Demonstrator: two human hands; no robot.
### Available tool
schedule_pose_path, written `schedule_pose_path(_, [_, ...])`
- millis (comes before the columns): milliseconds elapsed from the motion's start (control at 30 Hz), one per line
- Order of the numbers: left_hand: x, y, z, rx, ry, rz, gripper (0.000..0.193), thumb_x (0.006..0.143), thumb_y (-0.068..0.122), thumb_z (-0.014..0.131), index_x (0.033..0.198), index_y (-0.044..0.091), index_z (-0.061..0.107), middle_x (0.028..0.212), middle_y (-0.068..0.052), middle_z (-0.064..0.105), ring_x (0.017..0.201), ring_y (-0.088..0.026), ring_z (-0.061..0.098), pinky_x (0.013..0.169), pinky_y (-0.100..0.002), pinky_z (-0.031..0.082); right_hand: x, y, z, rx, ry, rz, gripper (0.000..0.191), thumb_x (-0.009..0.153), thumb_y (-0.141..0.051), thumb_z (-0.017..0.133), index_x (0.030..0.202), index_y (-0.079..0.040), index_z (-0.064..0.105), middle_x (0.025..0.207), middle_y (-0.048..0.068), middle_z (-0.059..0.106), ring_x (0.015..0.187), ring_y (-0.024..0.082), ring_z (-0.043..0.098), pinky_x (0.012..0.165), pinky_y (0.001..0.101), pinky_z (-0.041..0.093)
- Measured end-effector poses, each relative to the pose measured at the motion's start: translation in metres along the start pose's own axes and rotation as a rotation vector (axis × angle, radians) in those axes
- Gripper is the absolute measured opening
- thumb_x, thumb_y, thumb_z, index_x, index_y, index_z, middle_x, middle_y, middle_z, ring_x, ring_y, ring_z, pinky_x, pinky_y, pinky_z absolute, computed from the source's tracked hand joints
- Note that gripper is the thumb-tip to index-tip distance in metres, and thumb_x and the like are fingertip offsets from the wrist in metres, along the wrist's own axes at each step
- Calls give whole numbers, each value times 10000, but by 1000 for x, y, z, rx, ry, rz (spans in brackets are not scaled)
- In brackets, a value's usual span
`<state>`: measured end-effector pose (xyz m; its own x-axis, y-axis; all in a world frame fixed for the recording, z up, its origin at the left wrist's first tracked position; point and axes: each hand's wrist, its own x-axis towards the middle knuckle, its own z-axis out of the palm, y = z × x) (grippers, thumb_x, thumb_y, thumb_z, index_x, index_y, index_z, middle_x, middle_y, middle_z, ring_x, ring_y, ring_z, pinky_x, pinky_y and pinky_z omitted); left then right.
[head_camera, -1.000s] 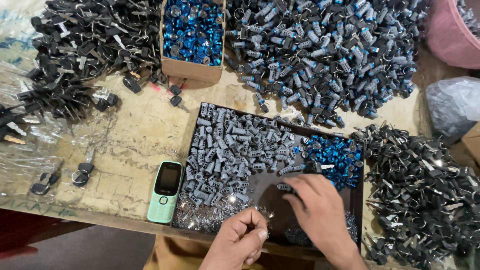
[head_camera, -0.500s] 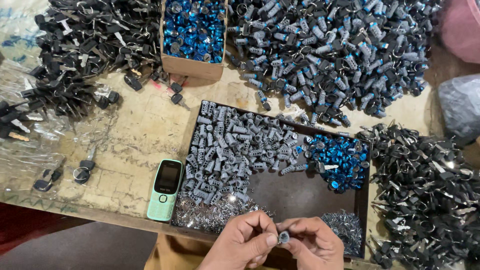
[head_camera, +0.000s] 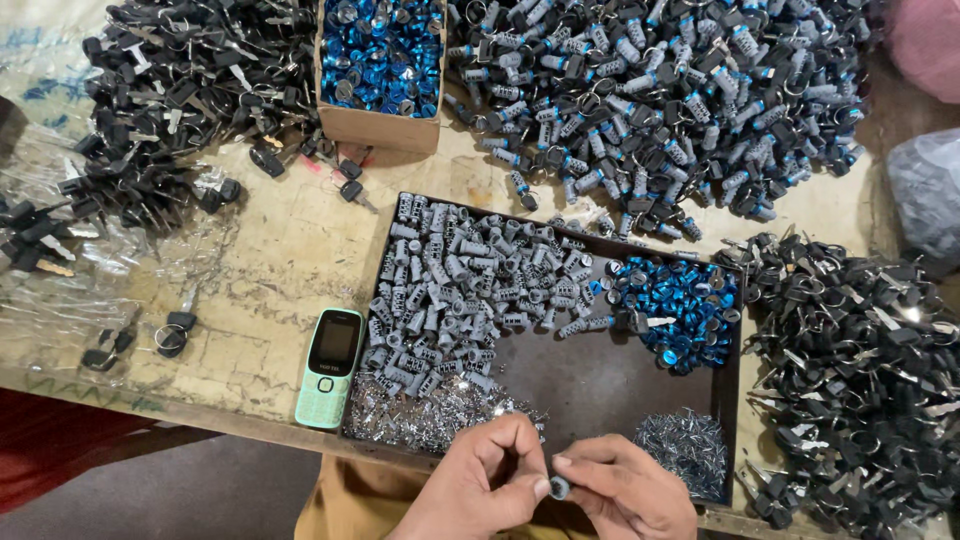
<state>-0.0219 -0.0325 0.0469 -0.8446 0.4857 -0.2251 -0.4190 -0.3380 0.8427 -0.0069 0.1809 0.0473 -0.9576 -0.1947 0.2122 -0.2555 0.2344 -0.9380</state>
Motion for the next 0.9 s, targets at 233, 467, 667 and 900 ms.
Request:
schedule_pose_path(233, [-2, 5, 12, 257, 185, 97, 226, 798, 36, 737, 752, 67, 518, 647, 58, 478, 599, -15, 411, 522, -221, 321, -1, -15, 1, -91, -32, -15, 337, 730, 114, 790, 1040, -21, 798, 928, 123, 752, 790, 150, 763, 674, 233, 617])
schedule_pose_path(467, [-3, 18, 23, 720, 282, 446, 119, 836, 88, 762, 864, 45, 655, 745, -49, 628, 652, -141, 648, 539, -279, 523, -8, -2, -7, -159, 44, 66, 291, 709, 96, 805, 977, -16, 783, 905, 130, 784, 778, 170, 775, 641, 234, 623])
schedule_pose_path(667, [0, 21, 19, 1053, 167, 687, 105, 819, 56, 741, 892, 33, 669, 913, -86, 665, 788, -223, 715, 663, -305, 588, -8, 1, 4, -45, 46, 97, 278, 691, -2, 870, 928, 3, 724, 901, 154, 764, 808, 195, 796, 688, 282, 630])
schedule_pose_path(900, [4, 28, 9, 655, 315, 255, 70, 790, 20, 695, 796, 10, 625, 754, -80, 592, 592, -209, 600, 547, -309, 475, 53, -16, -34, -661, 85, 262, 240, 677, -119, 850, 905, -91, 779, 943, 44, 710, 628, 160, 697, 568, 293, 559])
